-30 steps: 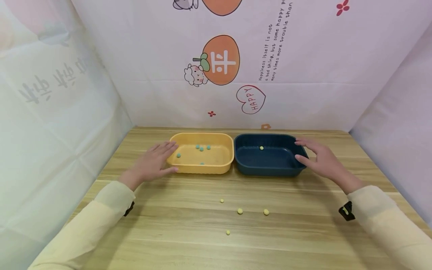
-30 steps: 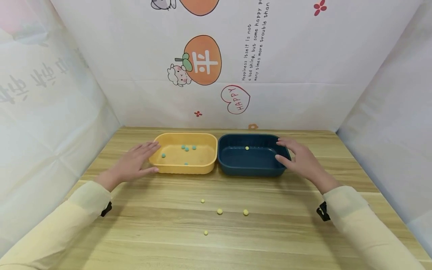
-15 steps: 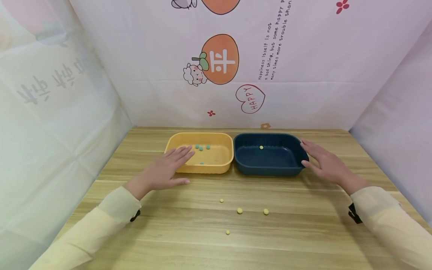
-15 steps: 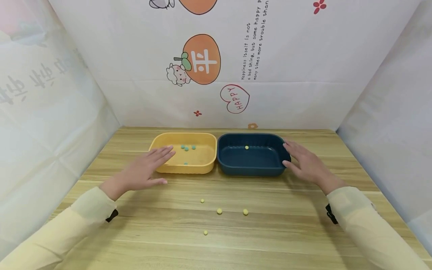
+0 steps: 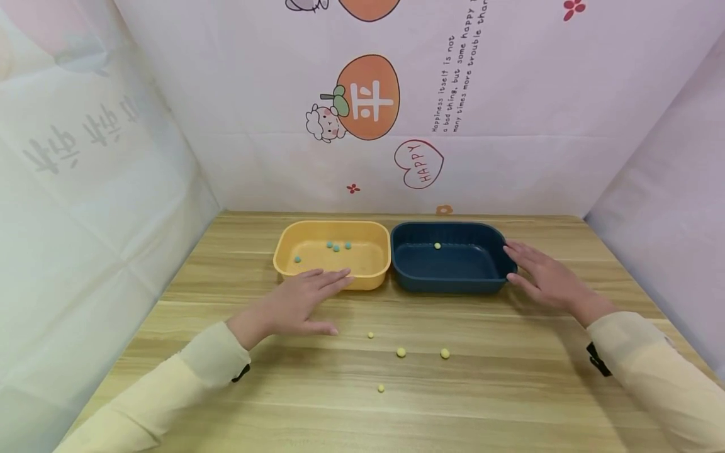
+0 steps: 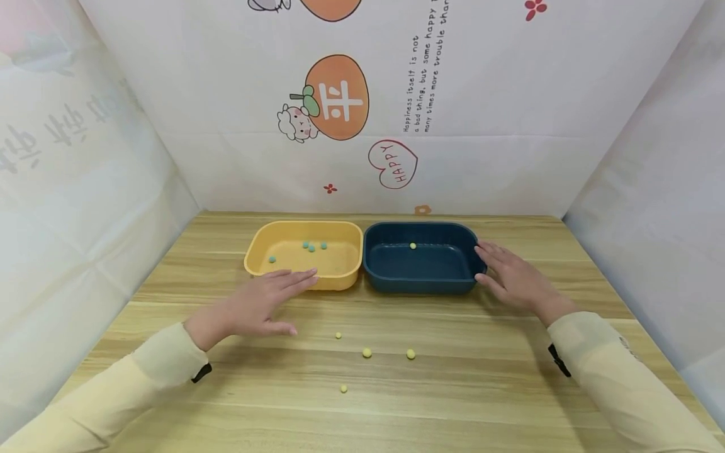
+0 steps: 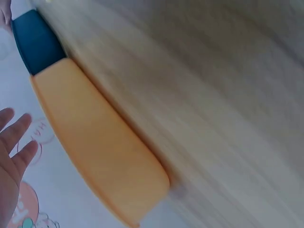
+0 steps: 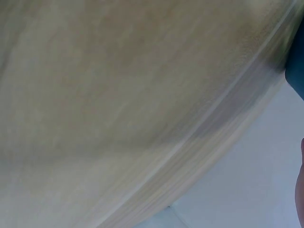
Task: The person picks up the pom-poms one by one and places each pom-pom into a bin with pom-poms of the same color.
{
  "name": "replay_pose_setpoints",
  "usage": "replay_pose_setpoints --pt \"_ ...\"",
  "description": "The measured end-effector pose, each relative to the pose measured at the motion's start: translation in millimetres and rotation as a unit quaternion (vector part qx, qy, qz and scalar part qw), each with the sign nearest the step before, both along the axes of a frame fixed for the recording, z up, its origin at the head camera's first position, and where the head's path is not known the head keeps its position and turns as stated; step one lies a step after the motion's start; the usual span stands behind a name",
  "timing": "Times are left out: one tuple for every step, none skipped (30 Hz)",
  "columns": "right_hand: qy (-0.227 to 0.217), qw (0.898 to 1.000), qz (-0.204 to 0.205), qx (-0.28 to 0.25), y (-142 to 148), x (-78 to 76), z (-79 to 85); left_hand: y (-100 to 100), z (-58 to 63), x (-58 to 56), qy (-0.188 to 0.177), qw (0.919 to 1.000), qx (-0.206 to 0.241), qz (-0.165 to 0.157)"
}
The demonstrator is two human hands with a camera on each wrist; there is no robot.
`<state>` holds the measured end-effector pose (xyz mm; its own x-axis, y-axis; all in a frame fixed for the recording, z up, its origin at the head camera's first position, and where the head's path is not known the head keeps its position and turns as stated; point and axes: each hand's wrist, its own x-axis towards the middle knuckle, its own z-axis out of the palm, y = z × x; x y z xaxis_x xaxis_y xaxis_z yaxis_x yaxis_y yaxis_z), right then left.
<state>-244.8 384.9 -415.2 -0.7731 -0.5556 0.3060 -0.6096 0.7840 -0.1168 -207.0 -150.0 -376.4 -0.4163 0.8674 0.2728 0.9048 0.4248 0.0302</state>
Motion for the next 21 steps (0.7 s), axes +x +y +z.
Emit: replay_pose_setpoints --pt "0.0 1.0 0.001 0.001 0.4 0.0 -0.1 2.6 -1.7 0.7 0.002 1.0 0.002 -0.008" --pt "0.0 1.0 0.001 0.001 0.8 0.1 -0.2 5.3 -3.7 1.3 0.002 0.9999 0.005 -0.016" --pt "0.001 1.0 0.001 0.001 0.8 0.2 -0.4 8.0 -5.6 2.0 0.0 0.9998 0.006 -0.022" --pt "0.001 1.0 0.003 0.002 1.1 0.3 -0.5 10.7 -7.6 2.8 -0.004 0.9997 0.003 -0.025" --pt "0.001 1.0 0.004 0.003 1.4 0.4 -0.5 13.3 -9.8 3.6 -0.007 0.9996 -0.003 -0.027" --pt "0.002 1.0 0.004 0.005 1.6 0.2 -0.7 16.0 -11.6 4.6 -0.012 0.9995 -0.008 -0.028" --pt "0.002 1.0 0.005 0.006 1.6 0.3 -0.8 18.4 -13.6 5.7 -0.019 0.9994 -0.015 -0.026" --pt "0.003 1.0 0.006 0.007 1.6 0.3 -0.8 21.0 -15.0 6.9 -0.025 0.9991 -0.022 -0.025" --pt "0.003 1.0 0.007 0.009 1.7 0.3 -0.9 23.5 -16.7 8.1 -0.032 0.9988 -0.029 -0.023" --pt "0.004 1.0 0.009 0.012 1.8 0.3 -1.0 25.9 -18.4 9.1 -0.038 0.9983 -0.037 -0.021" --pt "0.006 1.0 0.009 0.014 2.0 0.2 -1.1 28.3 -20.0 10.0 -0.043 0.9979 -0.044 -0.02" --pt "0.007 1.0 0.011 0.017 2.0 0.2 -1.2 30.5 -21.7 10.7 -0.049 0.9974 -0.049 -0.02" --pt "0.009 1.0 0.011 0.017 1.9 0.2 -1.4 32.7 -23.4 11.3 -0.051 0.9969 -0.056 -0.019" --pt "0.012 1.0 0.012 0.019 1.9 0.1 -1.5 34.8 -25.0 11.7 -0.053 0.9964 -0.063 -0.018" --pt "0.014 1.0 0.012 0.02 1.9 0.0 -1.6 36.6 -26.9 12.0 -0.054 0.996 -0.069 -0.017" --pt "0.016 1.0 0.012 0.023 1.9 -0.2 -1.7 38.4 -28.3 12.1 -0.056 0.9955 -0.075 -0.015" --pt "0.017 0.999 0.012 0.024 2.0 -0.4 -1.7 40.1 -29.6 12.2 -0.057 0.9951 -0.079 -0.014" --pt "0.018 0.999 0.01 0.025 1.7 -0.6 -1.5 41.6 -31.5 11.9 -0.061 0.9947 -0.082 -0.012" --pt "0.017 1.0 0.007 0.024 1.4 -0.8 -1.4 43.1 -33.1 11.4 -0.064 0.9943 -0.084 -0.01" --pt "0.017 0.999 0.007 0.026 1.5 -0.9 -1.2 44.5 -34.7 11.0 -0.07 0.9939 -0.085 -0.008" --pt "0.016 0.999 0.008 0.029 1.7 -1.0 -1.1 45.8 -36.2 10.3 -0.076 0.9935 -0.084 -0.007"
